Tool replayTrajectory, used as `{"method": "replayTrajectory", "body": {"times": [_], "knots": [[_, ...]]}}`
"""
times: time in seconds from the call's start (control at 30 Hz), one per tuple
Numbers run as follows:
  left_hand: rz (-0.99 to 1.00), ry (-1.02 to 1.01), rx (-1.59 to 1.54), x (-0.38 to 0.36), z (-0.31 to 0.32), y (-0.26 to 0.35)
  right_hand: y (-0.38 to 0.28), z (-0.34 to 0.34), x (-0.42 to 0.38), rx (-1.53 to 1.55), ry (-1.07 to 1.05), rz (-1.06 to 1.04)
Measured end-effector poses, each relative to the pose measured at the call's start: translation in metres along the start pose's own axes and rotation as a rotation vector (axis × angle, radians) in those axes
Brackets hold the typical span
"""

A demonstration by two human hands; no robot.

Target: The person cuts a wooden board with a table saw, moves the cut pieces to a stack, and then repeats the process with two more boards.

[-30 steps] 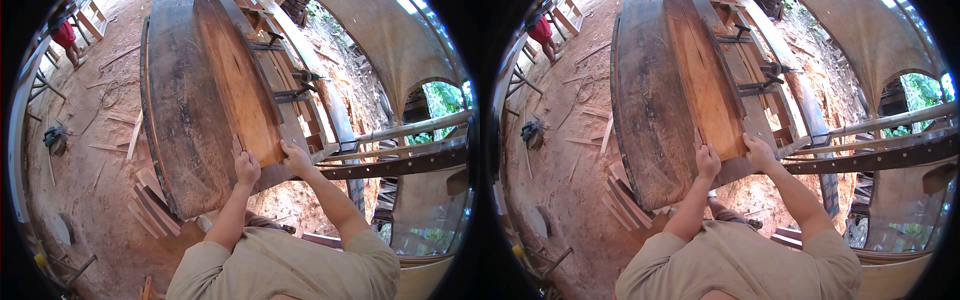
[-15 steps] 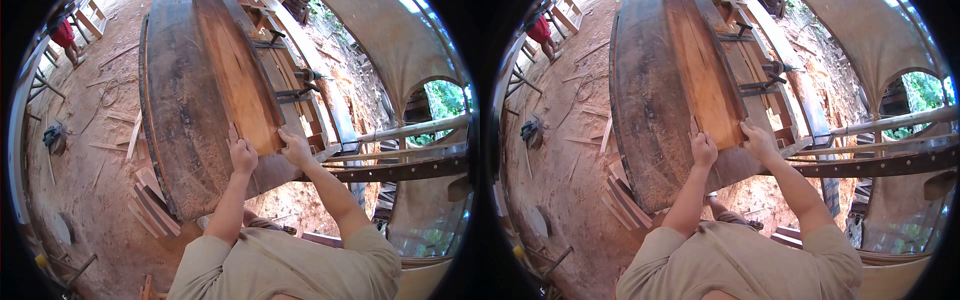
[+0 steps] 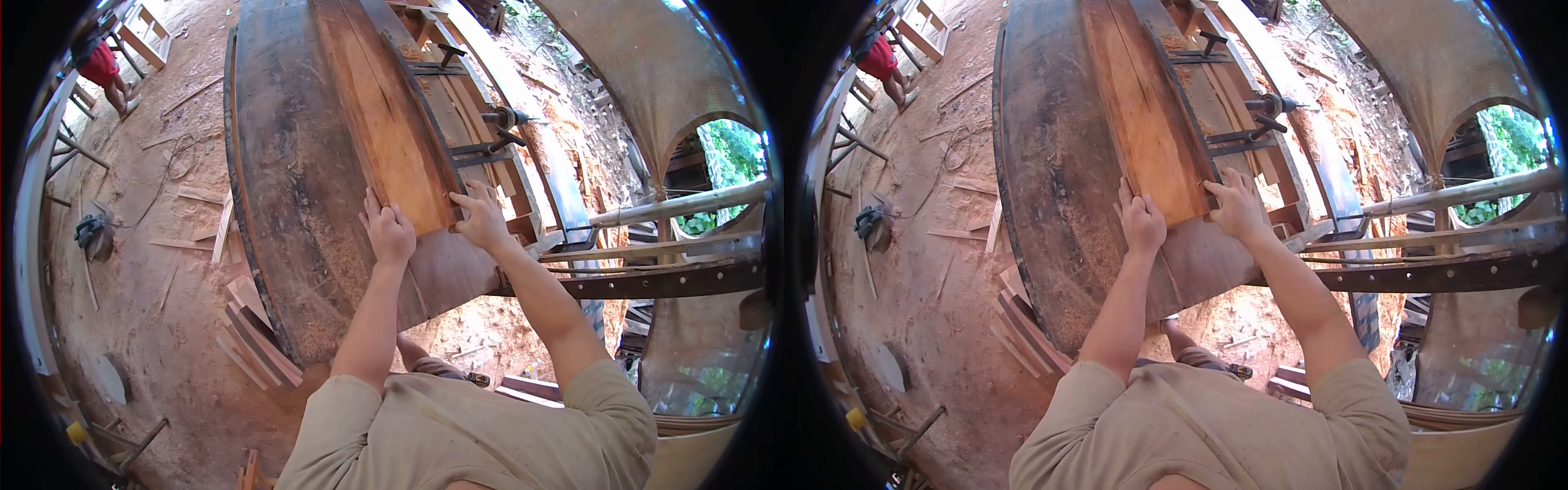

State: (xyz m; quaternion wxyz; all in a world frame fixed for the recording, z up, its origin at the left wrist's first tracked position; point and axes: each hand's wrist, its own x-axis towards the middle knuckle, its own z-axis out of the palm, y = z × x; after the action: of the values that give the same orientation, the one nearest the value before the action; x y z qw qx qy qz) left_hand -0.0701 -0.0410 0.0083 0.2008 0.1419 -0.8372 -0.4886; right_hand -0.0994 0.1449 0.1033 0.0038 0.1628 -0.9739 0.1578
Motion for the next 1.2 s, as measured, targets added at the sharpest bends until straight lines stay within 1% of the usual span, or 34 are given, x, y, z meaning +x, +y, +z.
{"method": "replayTrajectory", "body": {"times": [0.1,0.37,0.5,0.7,0.77,0.9,1.0,1.07,1.1,1.17,1.2], "knots": [[-0.012,-0.006,0.030,0.007,0.003,-0.002,0.003,0.003,0.009,-0.031,0.012,-0.030],[-0.042,-0.028,0.066,0.031,0.009,-0.006,0.000,0.002,0.034,-0.056,-0.069,0.015],[-0.063,-0.033,0.068,0.041,0.010,-0.007,0.006,0.011,0.044,-0.087,-0.037,0.016],[-0.069,-0.017,0.100,0.055,0.014,-0.008,-0.001,0.002,0.058,-0.048,-0.101,0.027],[-0.098,-0.027,0.121,0.060,0.013,-0.005,-0.007,-0.003,0.063,-0.033,-0.146,0.078],[-0.127,-0.044,0.162,0.071,0.014,-0.005,-0.012,-0.005,0.072,-0.039,-0.137,0.054],[-0.141,-0.040,0.209,0.073,0.015,-0.004,-0.006,-0.008,0.078,-0.088,-0.092,0.007],[-0.179,-0.036,0.223,0.073,0.016,-0.004,0.004,-0.023,0.095,0.032,-0.397,0.039],[-0.180,-0.035,0.225,0.074,0.015,-0.004,0.011,-0.026,0.102,0.034,-0.397,0.036],[-0.197,-0.034,0.211,0.073,0.015,-0.003,0.023,-0.028,0.108,0.213,-0.275,-0.065],[-0.196,-0.035,0.210,0.073,0.015,-0.003,0.021,-0.029,0.108,0.101,-0.308,-0.071]]}}
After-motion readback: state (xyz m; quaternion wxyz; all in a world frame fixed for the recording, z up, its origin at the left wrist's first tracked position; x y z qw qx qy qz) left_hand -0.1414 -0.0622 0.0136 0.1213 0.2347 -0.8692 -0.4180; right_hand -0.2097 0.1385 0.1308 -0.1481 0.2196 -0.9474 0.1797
